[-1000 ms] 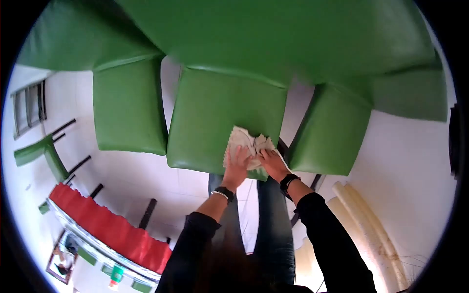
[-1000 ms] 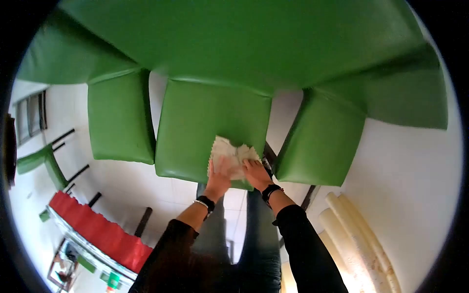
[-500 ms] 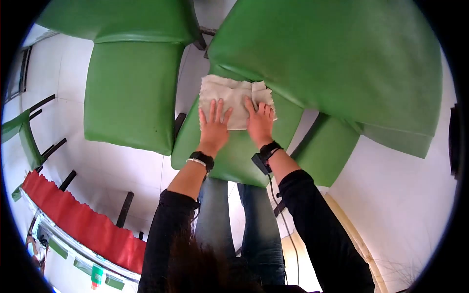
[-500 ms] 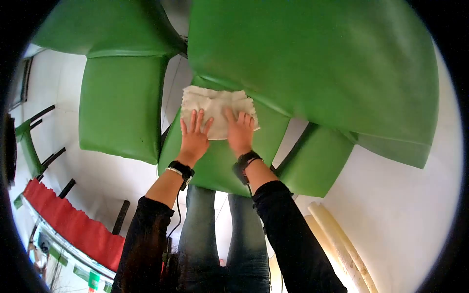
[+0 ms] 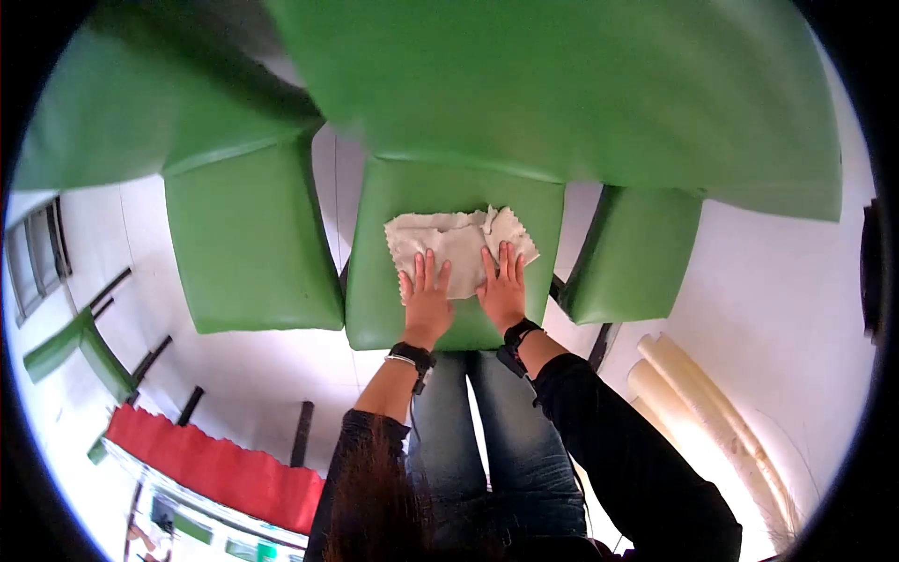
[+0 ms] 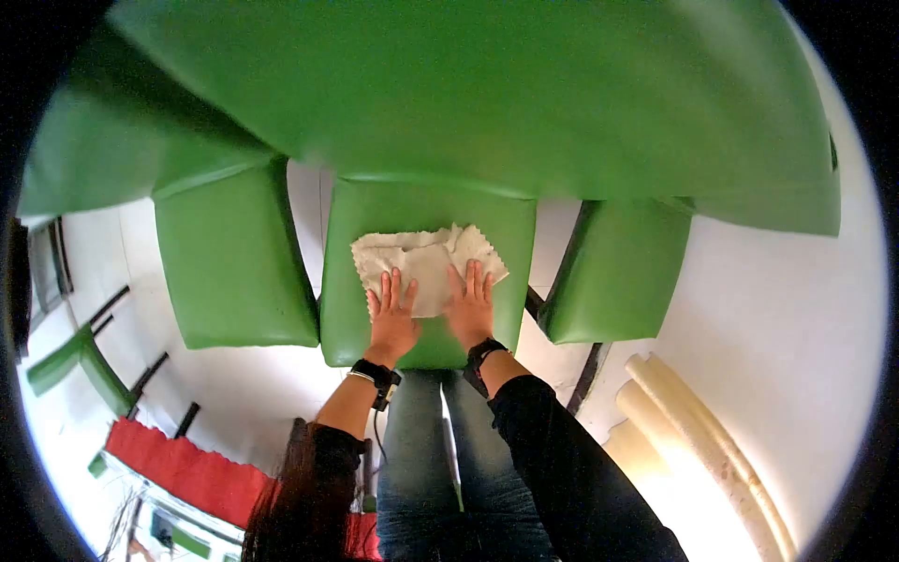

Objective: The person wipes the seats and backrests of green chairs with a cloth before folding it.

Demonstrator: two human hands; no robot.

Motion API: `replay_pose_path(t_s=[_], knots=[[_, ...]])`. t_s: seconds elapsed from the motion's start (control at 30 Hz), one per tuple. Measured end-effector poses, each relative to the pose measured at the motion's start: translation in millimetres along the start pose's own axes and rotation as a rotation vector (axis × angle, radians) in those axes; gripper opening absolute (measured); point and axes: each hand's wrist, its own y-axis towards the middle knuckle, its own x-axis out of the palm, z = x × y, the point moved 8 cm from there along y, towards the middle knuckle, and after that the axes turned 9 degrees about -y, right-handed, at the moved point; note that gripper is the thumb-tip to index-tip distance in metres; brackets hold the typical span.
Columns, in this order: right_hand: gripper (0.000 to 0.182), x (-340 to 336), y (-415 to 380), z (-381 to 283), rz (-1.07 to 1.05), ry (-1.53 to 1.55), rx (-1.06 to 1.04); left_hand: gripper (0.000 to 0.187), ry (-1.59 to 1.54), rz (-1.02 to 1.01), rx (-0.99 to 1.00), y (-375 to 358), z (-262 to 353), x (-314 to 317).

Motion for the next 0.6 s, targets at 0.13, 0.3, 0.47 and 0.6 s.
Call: replay_pose_path(t_s=[0.13, 0.3, 0.47, 0.6], knots=[[0.068, 15.6, -14.8, 8.6, -0.055, 0.035, 0.026, 0.066, 0.039, -0.023, 0.016, 5.7, 10.9, 17.8], [0.068, 27.0, -51.2, 18.2, -0.029, 0.075, 0.104, 0.063, 0.098, -0.079, 0.141, -1.7, 35.0, 44.7], [0.064, 38.1, -103.2, 38.4, -0.067, 0.189, 0.121, 0.062, 0.189, -0.125, 0.198, -24.1, 68.1, 85.7], [0.065, 39.6, -122.2, 46.1, -0.073, 0.301, 0.095, 0.061, 0.214, -0.103, 0.219, -29.9, 76.0, 95.3]])
